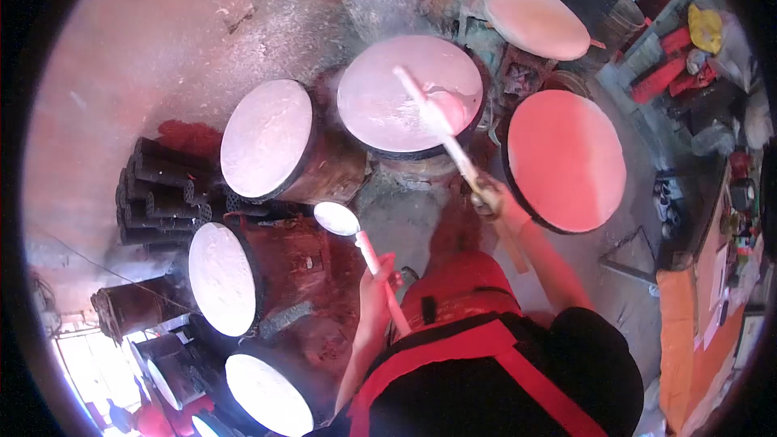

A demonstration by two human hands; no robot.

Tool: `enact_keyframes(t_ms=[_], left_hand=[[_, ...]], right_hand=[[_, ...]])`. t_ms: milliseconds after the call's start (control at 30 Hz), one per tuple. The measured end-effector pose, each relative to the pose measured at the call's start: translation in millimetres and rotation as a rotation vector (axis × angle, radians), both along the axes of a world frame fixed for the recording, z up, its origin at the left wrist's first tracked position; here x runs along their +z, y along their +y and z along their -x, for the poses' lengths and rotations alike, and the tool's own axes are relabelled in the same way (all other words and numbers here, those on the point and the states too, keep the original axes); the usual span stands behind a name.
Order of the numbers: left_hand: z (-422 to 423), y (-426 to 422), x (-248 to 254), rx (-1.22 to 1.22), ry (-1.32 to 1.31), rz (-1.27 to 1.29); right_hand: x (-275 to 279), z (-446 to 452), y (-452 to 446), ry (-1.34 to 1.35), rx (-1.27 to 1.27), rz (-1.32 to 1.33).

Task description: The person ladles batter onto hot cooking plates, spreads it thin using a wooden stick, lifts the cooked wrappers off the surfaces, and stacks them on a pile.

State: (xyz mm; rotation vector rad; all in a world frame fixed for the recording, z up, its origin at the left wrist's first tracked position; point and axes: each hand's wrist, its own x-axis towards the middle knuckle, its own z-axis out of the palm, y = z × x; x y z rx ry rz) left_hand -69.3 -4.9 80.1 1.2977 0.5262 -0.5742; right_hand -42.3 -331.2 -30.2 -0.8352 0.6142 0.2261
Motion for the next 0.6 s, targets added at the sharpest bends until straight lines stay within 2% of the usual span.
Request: enact_keyframes(t_ms=[33,100,133,233,300,367,400,500,567,600], left_hand=[[2.5,-7.2,1.7,-0.014,-0.009,0.037],[6.0,-22.2,4.6,-0.022,-0.019,0.069],[7.3,-30.0,5.8,-0.026,-0.004,0.055],[6.5,-51.0,15.7,0.0,0.015,0.06],[3.1,-58.3,21.1,0.019,0.024,0.075],[-1.3,-61.3,23.5,0.077,0.007,0.182],[-3.6,-59.5,22.4,0.079,0.003,0.18],[-11.0,-50.6,22.3,0.05,-0.044,0.207],[-19.9,-48.0,32.7,-0.023,-0.006,0.148],[-25.6,-46.5,33.8,-0.028,-0.014,0.154]], right_hand=[[14.4,-1.3,-20.0,0.061,-0.018,-0.028],[26.0,-14.6,-48.8,-0.074,0.027,0.099],[21.1,-31.7,-58.8,-0.101,0.018,0.081],[29.2,-89.6,-43.6,-0.107,-0.106,0.156],[17.6,-109.6,-28.0,-0.039,0.064,0.297],[53.4,-89.2,-24.6,-0.266,0.323,0.407],[24.5,-85.0,-27.5,-0.35,0.227,0.39],[33.3,-49.0,-18.5,-0.085,-0.343,0.34],[27.1,-40.7,5.8,-0.064,-0.315,0.329],[27.3,-41.3,18.1,-0.135,-0.243,0.244]])
